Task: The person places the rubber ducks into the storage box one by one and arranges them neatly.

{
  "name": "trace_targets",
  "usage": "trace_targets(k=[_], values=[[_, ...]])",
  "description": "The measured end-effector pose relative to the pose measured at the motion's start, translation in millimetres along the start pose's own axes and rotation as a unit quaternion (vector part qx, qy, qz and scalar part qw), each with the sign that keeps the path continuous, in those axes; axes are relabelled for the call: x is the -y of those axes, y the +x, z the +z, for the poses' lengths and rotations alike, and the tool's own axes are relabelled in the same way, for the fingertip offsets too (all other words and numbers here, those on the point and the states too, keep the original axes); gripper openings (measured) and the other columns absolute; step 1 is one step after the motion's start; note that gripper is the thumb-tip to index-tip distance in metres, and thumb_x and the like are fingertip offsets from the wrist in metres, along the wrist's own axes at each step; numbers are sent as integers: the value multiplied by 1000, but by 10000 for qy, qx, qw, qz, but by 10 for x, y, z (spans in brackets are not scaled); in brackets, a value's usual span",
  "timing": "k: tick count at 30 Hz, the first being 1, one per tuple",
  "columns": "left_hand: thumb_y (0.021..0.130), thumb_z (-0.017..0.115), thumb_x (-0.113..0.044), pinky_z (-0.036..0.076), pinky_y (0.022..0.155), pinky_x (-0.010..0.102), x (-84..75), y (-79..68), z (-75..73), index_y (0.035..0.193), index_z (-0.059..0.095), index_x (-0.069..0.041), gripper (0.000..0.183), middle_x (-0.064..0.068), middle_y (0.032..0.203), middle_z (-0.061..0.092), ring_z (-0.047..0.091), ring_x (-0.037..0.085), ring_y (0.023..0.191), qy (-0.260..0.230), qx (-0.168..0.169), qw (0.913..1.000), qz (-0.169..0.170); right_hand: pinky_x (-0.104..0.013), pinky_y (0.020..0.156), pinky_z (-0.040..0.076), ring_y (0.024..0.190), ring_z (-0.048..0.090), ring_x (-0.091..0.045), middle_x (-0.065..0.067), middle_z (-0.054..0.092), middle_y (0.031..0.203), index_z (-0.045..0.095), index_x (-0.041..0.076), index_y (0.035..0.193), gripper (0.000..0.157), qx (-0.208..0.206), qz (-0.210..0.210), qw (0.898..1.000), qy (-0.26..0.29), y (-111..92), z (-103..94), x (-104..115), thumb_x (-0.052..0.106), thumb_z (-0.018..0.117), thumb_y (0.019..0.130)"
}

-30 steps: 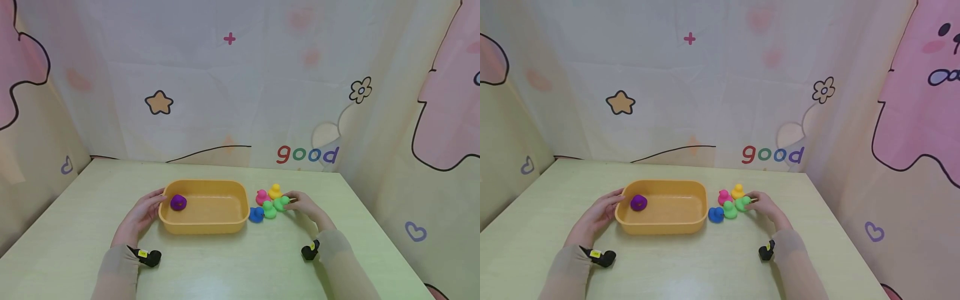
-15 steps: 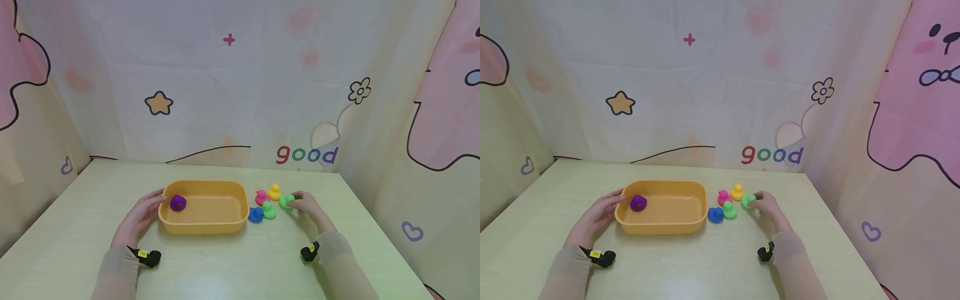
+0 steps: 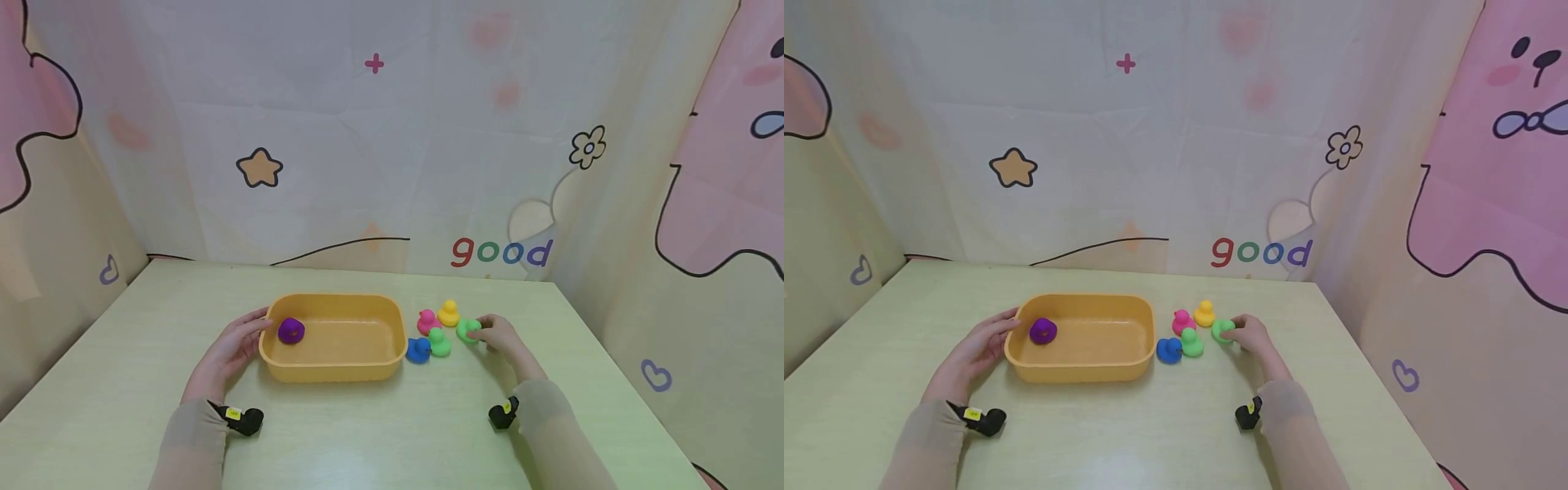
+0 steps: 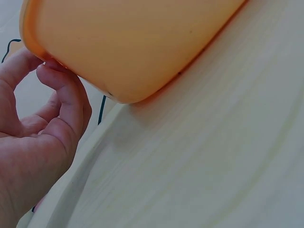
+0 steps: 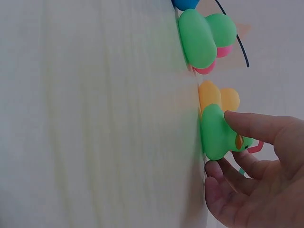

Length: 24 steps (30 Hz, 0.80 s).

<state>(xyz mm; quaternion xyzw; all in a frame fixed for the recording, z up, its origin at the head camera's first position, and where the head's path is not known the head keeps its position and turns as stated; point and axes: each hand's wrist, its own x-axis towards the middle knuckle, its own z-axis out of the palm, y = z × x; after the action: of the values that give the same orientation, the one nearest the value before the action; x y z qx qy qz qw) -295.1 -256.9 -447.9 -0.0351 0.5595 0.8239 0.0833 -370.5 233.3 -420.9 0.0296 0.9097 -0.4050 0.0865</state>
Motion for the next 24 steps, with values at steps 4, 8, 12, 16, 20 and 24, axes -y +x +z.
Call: trace_targets(k=[4, 8, 12, 16, 20, 24], values=[[98, 54, -7, 54, 80, 14, -5, -5, 10, 154, 14, 3, 70, -12, 99, 66, 63, -1, 90, -47, 41, 10000, 26, -23, 71, 45, 93, 49, -23, -19, 56, 118, 52, -6, 127, 50, 3, -1, 10000, -15, 6, 14, -17, 19, 70, 88], [98, 54, -6, 54, 80, 14, 6, -8, 6, 154, 15, 4, 68, -12, 99, 66, 62, -1, 89, -42, 43, 10000, 51, -26, 74, 47, 96, 49, -24, -20, 55, 122, 52, -6, 127, 50, 40, -26, 10000, 30, -5, 24, -27, 18, 71, 87], [98, 55, -7, 54, 81, 13, 17, -9, 7, 153, 16, 3, 68, -12, 100, 66, 62, -1, 90, -16, 29, 10000, 32, -33, 84, 50, 101, 51, -28, -22, 53, 129, 51, -5, 130, 53, 130, -114, 9998, -25, -45, -12, -16, 19, 71, 87], [98, 54, -6, 54, 80, 14, 20, -4, 2, 154, 15, 4, 69, -12, 100, 66, 62, -1, 90, -37, 66, 10000, 50, -45, 99, 49, 115, 51, -35, -26, 48, 140, 48, -5, 134, 56, 278, -332, 9990, -47, -88, -100, 14, 19, 70, 88], [98, 52, -5, 55, 79, 14, 18, 6, -6, 154, 13, 5, 69, -11, 99, 67, 63, -1, 89, -86, 144, 9998, 102, -53, 106, 43, 127, 45, -42, -28, 42, 145, 43, -7, 139, 60, 560, -694, 9960, 69, -67, -227, 22, 16, 68, 90], [99, 51, -4, 55, 78, 14, 20, 13, -7, 153, 13, 5, 68, -10, 98, 67, 63, -1, 87, -142, 163, 9997, 106, -54, 109, 40, 132, 41, -44, -28, 39, 147, 41, -6, 142, 63, 880, -964, 9914, 89, 4, -337, -2, 16, 68, 90]])
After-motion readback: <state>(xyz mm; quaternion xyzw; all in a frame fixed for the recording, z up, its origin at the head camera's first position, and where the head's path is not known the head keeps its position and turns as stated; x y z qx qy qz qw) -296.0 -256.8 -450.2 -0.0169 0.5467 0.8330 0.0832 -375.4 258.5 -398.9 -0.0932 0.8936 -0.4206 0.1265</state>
